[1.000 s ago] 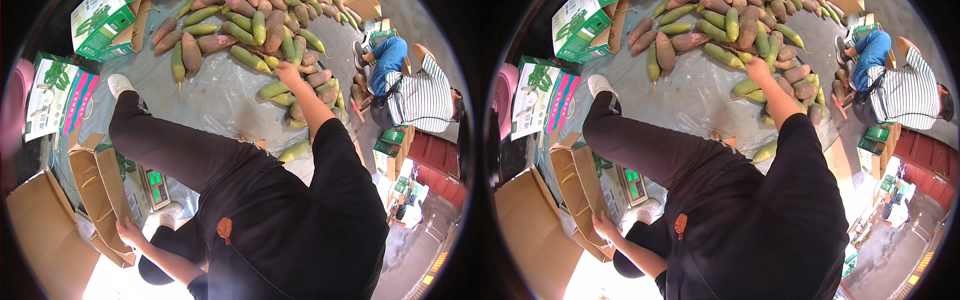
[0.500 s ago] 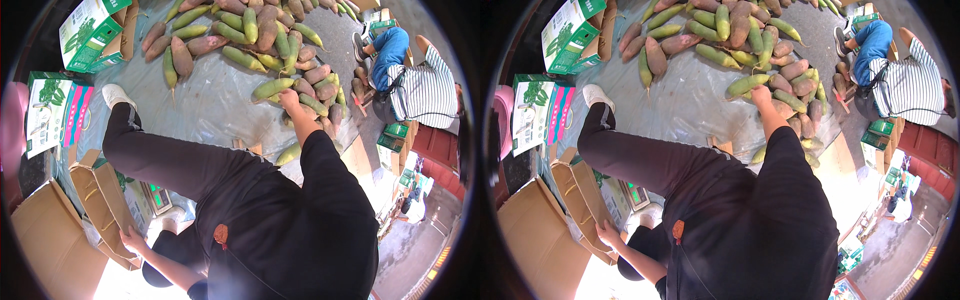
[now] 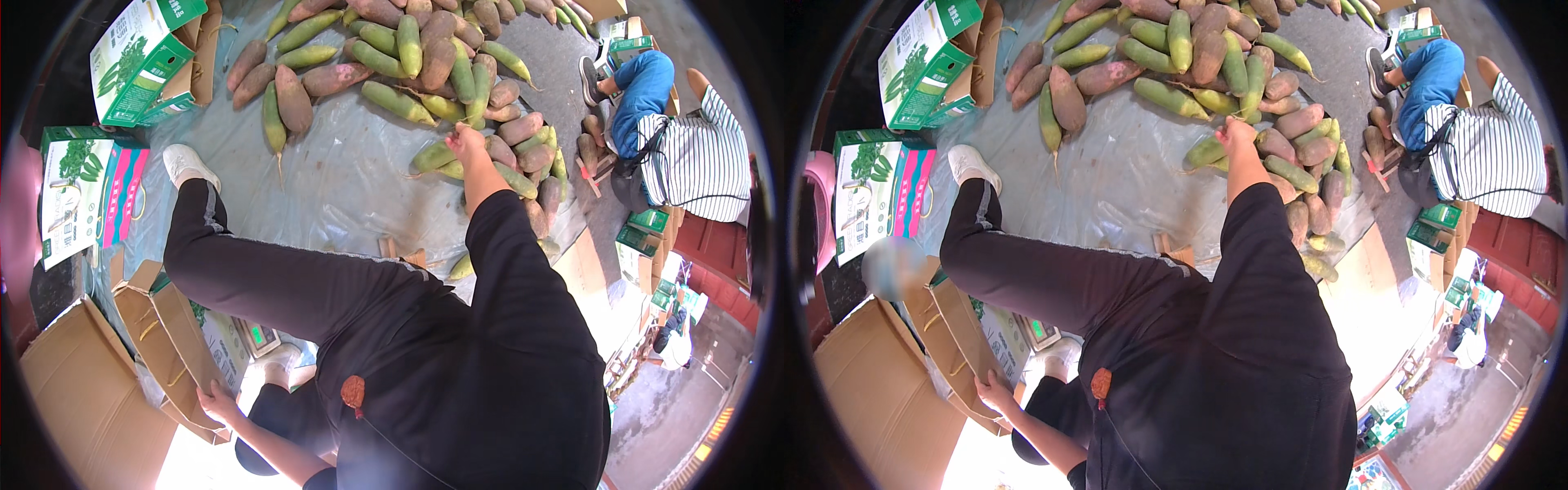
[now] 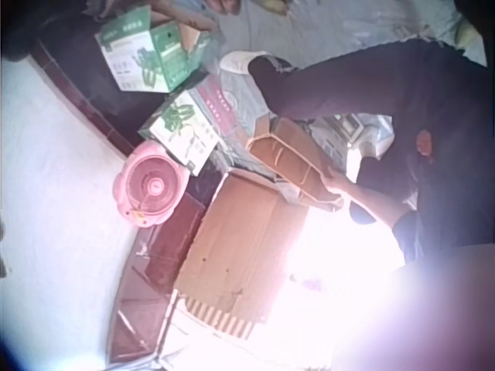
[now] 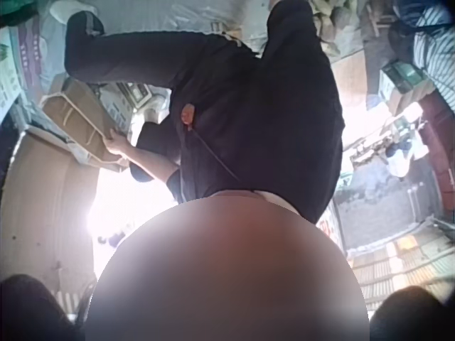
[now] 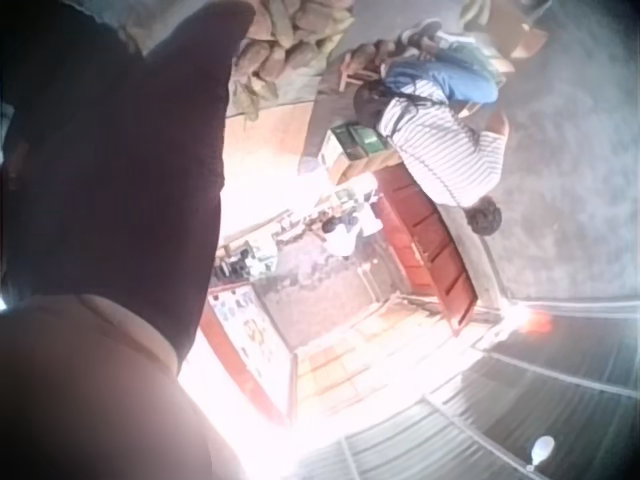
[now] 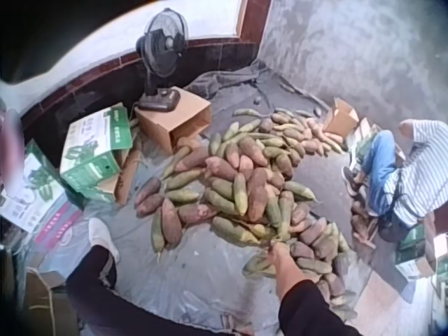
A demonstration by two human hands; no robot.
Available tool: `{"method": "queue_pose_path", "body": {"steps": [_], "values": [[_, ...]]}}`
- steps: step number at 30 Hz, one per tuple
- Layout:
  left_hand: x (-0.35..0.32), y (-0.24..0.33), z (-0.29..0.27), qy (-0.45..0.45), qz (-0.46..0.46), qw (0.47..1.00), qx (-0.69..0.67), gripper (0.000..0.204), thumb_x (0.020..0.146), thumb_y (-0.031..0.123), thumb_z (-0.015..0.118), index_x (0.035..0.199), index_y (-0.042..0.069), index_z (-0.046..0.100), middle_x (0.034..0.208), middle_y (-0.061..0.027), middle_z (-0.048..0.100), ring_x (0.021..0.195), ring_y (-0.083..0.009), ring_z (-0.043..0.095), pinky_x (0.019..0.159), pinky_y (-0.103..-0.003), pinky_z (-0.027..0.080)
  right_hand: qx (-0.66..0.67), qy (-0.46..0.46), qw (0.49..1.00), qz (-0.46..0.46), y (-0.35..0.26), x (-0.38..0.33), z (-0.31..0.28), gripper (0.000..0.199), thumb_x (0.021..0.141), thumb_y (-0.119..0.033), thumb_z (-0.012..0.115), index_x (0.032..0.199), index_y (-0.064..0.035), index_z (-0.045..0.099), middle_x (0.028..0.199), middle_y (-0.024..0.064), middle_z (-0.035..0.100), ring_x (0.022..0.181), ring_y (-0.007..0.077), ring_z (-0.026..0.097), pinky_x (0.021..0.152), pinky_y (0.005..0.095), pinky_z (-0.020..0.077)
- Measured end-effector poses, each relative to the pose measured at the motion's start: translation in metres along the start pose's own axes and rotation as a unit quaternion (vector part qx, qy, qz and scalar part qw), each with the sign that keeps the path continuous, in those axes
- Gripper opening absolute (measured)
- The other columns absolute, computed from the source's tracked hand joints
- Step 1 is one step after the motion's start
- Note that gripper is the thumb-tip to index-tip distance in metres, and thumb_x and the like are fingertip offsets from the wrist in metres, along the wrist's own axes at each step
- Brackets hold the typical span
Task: Sort and weigh long green vegetables (likely loofah or similar) into cardboard boxes.
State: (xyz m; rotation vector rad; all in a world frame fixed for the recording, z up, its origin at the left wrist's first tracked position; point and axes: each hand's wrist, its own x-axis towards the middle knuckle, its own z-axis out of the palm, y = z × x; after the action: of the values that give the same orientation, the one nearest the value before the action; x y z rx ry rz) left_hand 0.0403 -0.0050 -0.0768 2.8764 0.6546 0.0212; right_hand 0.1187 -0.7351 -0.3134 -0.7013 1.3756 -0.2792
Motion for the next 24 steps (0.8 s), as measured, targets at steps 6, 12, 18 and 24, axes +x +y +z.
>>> {"method": "queue_pose_path", "body": {"steps": [6, 12, 18, 24], "values": [[-0.003, 0.002, -0.006, 0.003, -0.011, 1.000, 0.017, 0.030, 0.079, 0.017, 0.061, 0.104, -0.002, 0.060, 0.087, -0.0197, 0.065, 0.078, -0.0342, 0.063, 0.071, -0.043, 0.047, -0.360, 0.097, 0.913, -0.165, 0.000, -0.024, -0.030, 0.017, 0.080, -0.020, 0.063, 0.083, -0.0032, 0.064, 0.077, 0.0097, 0.060, 0.062, 0.0213, 0.058, 0.051, 0.0358, 0.0492], [-0.004, 0.003, -0.003, 0.005, -0.015, 1.000, -0.006, 0.029, 0.079, 0.016, 0.062, 0.103, 0.000, 0.061, 0.090, -0.0188, 0.065, 0.080, -0.0343, 0.063, 0.073, -0.042, 0.048, -0.537, 0.057, 0.795, -0.278, 0.017, -0.019, -0.038, 0.018, 0.078, -0.020, 0.064, 0.089, -0.0063, 0.068, 0.080, 0.0073, 0.063, 0.064, 0.0196, 0.060, 0.052, 0.0336, 0.0489], [-0.005, -0.021, -0.002, 0.026, -0.046, 0.998, -0.018, 0.023, 0.073, 0.020, 0.063, 0.093, 0.008, 0.065, 0.087, -0.0125, 0.066, 0.081, -0.0320, 0.063, 0.072, -0.042, 0.048, -0.449, -0.010, 0.853, -0.265, -0.019, -0.024, -0.022, 0.025, 0.084, -0.025, 0.056, 0.097, -0.0089, 0.070, 0.091, 0.0060, 0.067, 0.068, 0.0176, 0.060, 0.057, 0.0310, 0.0478], [-0.005, 0.016, -0.007, 0.030, -0.029, 0.995, 0.092, 0.021, 0.072, 0.015, 0.068, 0.092, 0.011, 0.064, 0.090, -0.0074, 0.065, 0.088, -0.0268, 0.061, 0.076, -0.041, 0.046, -0.235, -0.014, 0.956, -0.178, -0.070, -0.025, -0.020, 0.019, 0.088, -0.014, 0.050, 0.091, -0.0051, 0.066, 0.062, 0.0004, 0.050, 0.048, 0.0131, 0.042, 0.042, 0.0287, 0.0354]]}}
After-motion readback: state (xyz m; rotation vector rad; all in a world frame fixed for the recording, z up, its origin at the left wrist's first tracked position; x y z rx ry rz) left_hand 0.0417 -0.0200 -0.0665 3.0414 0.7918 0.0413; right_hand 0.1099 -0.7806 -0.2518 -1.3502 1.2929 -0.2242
